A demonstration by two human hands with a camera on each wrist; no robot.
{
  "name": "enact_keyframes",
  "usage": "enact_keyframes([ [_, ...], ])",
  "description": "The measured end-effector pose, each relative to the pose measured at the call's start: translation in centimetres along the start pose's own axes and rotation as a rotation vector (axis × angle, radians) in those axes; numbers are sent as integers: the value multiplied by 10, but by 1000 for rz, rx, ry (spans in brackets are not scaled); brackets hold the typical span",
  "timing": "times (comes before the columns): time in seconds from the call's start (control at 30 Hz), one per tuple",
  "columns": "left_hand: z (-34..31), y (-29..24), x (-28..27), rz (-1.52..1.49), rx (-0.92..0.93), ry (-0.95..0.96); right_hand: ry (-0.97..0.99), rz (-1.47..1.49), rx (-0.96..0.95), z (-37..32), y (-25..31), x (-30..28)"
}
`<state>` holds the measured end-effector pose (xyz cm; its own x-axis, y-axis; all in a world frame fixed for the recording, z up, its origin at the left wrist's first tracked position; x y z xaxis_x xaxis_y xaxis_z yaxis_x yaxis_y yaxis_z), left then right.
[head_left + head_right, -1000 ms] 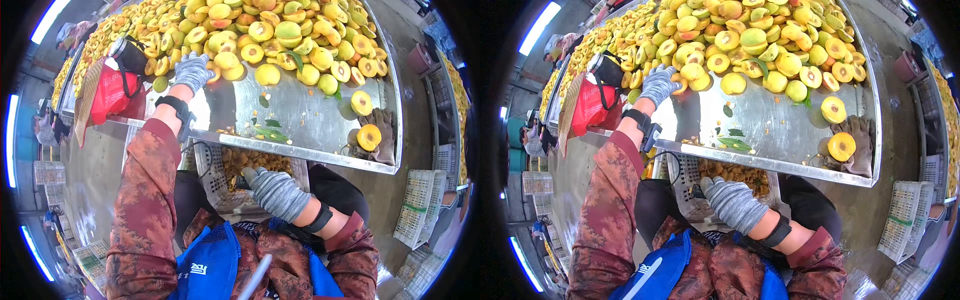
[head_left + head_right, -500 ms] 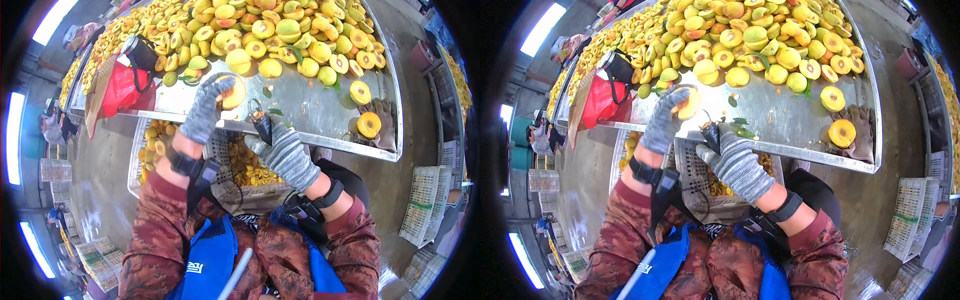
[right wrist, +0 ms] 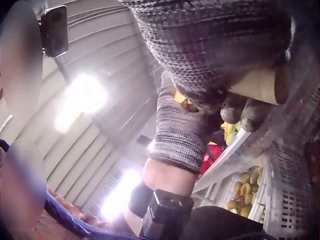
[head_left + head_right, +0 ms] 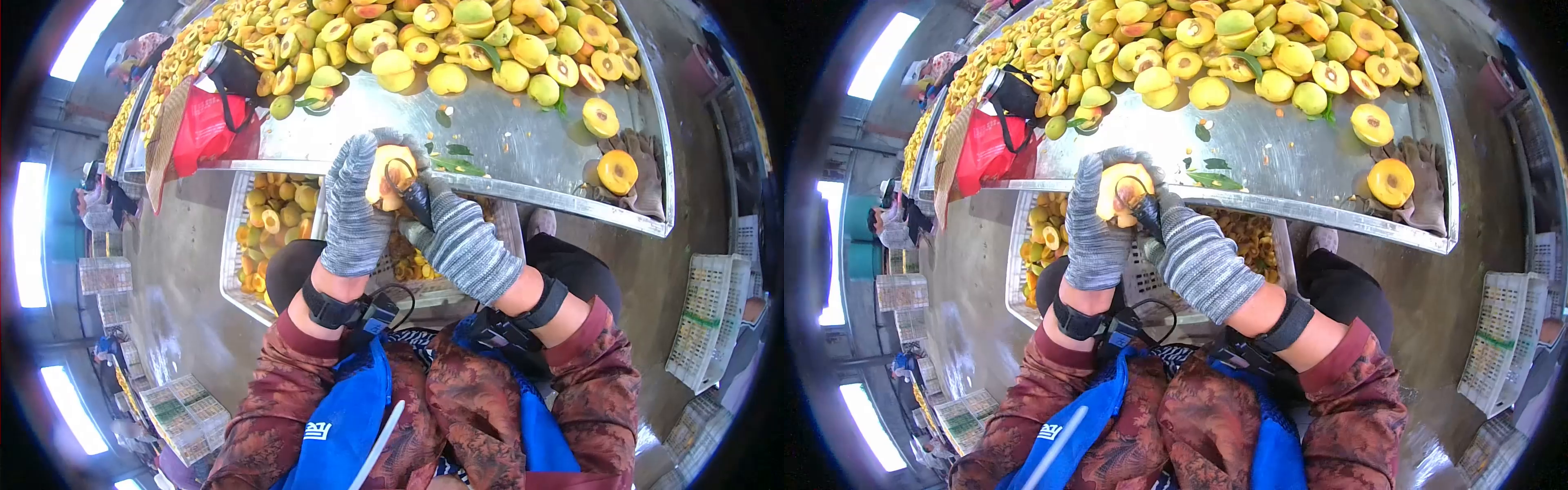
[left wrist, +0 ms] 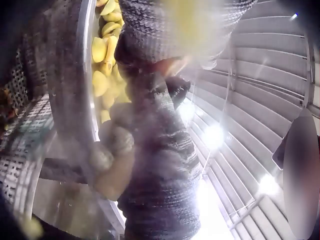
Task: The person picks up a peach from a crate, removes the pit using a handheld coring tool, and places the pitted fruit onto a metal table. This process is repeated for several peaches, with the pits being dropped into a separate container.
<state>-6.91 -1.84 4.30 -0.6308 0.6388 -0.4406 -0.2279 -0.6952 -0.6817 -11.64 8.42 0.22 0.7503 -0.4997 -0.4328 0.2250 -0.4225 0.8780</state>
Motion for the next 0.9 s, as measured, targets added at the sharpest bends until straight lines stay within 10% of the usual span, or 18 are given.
enact_keyframes([
  [0.47,-8,-10,4,-483,-309,-156,84,164,41,-13,-7,9],
  [0.83,-12,-14,-1,-429,-209,-223,7,98,-94,-15,-1,5],
  [0.9,-13,-34,-5,480,413,-48,-50,101,-128,-17,4,-2],
])
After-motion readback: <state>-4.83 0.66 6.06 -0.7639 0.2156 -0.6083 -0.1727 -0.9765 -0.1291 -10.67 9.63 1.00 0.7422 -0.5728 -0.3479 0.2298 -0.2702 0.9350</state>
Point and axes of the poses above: each hand's wrist, its own z-axis towards the middle knuckle, its own x-axis out of the palm, y = z × x, the point moved 6 cm from there along z, towards the middle knuckle, and after that the axes turned 11 degrees about x, right-handed, at the moved point
